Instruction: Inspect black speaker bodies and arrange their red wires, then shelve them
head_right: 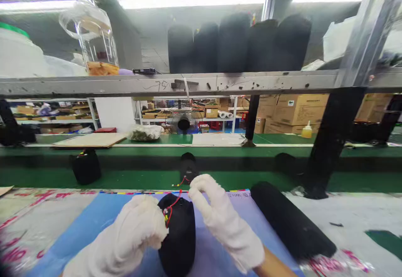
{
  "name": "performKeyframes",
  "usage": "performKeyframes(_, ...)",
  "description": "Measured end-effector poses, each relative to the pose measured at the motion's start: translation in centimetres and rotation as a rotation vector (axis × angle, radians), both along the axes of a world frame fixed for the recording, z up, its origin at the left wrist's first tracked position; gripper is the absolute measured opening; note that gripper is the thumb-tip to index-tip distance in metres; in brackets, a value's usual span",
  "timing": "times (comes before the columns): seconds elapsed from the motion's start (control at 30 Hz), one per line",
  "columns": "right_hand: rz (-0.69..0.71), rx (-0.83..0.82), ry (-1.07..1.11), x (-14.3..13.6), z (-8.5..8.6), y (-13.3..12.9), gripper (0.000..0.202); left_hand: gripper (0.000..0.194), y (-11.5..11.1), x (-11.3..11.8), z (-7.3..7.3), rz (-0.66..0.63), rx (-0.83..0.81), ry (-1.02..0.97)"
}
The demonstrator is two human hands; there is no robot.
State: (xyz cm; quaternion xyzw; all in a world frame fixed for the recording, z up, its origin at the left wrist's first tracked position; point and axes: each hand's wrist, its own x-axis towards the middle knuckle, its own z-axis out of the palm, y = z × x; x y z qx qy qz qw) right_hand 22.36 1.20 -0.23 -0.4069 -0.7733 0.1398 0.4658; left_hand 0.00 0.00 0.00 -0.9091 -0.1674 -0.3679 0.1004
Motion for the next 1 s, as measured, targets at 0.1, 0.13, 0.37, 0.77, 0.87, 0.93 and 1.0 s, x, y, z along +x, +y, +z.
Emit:
performKeyframes(0.1, 0.132, 0.132, -0.199, 1.1, 0.0, -2.1, 0.006, 0.030, 0.4, 1.2, -1.8, 0.024, 0.059, -0.055)
performKeyframes(0.13, 0.170, 0.172, -0.241, 1.2, -0.2, -2.6, 0.008, 0.026, 0.4, 1.6, -2.2, 0.040, 0.050, -0.078)
performKeyframes(0.37, 0.275, 0.319, -0.232, 0.3, -1.7, -2.9, 0.030, 0.036, -0.9, 0.6, -2.7, 0.019, -0.264, -0.385)
performKeyframes(0.77, 0.207, 0.402, -0.273, 0.3, -2.5, -2.1, 0.033, 0.029, 1.1, -1.7, 0.9, -0.142, -0.173, 0.152)
performKeyframes(0.87, 0.233, 0.340, -0.273, 0.5, -1.8, -2.1, 0.037, 0.029, 1.5, -0.9, 1.1, -0.151, -0.206, 0.226)
performKeyframes(0.93, 0.285, 0.281, -0.298, 0.6, -1.1, -2.1, 0.037, 0.029, 1.6, -0.6, 1.3, -0.121, -0.211, 0.283)
performKeyframes(1.0, 0.340, 0.218, -0.334, 0.7, -0.6, -1.9, 0.029, 0.028, 1.6, -0.3, 1.7, -0.087, -0.246, 0.318)
